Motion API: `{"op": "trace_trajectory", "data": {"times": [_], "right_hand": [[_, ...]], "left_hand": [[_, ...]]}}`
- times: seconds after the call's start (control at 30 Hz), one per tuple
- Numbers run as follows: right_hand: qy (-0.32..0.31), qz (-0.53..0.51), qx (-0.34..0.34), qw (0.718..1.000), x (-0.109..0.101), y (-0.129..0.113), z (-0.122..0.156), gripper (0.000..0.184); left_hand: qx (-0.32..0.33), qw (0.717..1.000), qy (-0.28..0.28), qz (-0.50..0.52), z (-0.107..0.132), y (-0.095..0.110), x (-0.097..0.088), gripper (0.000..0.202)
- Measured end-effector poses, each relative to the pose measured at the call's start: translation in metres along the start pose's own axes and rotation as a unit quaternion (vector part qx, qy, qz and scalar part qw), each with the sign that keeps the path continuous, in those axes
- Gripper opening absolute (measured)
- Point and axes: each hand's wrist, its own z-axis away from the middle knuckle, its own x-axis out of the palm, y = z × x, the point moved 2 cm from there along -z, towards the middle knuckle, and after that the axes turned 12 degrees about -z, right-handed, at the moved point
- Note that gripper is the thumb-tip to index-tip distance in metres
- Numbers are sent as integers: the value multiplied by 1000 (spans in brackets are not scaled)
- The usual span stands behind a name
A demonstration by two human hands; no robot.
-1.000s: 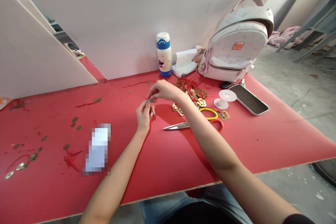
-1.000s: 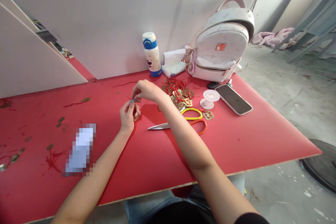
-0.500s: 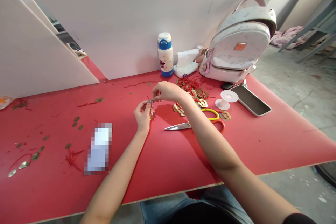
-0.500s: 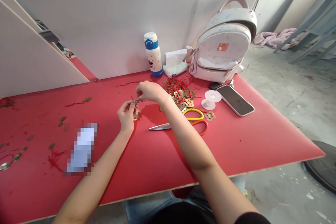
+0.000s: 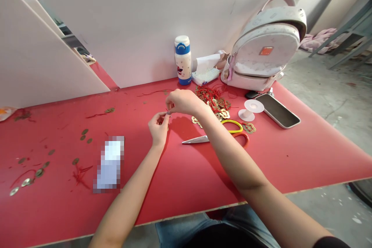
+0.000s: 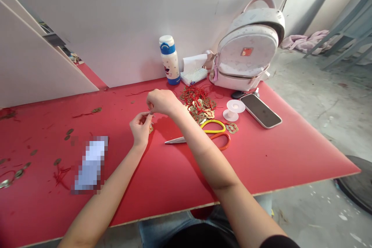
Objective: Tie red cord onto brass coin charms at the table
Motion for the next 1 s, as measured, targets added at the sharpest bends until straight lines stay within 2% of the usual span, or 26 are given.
{"op": "trace_trajectory", "data": {"times": [0.17,0.3,0.53,0.6,0.67,0.77,0.87,0.93,1.0], "right_hand": [[12,-16,-29,999,-1,1,-1,10],[0,-29,-22,999,-1,5,-2,9],[-37,0,71,997,4,13,-4,13],[-55,-12,80,995,7,13,-4,15],[-60,-17,84,995,9,12,-4,9],[-49,0,89,995,7,11,-3,9],[-3,29,85,996,4,5,-3,14],[32,38,60,997,7,-7,-6,16],[34,23,15,999,19,-25,-8,14]], "left_hand": [[13,998,-29,-53,2,1,2,16],[10,999,-37,-29,1,1,2,19],[8,1000,-14,24,-1,5,1,20],[9,1000,-11,28,-1,4,1,19],[9,1000,-7,26,-1,4,0,18],[11,1000,-3,10,-1,4,0,17],[12,999,-3,-35,-1,3,1,12],[5,996,-11,-86,-2,1,2,8],[-4,992,-18,-128,-4,0,3,15]]}}
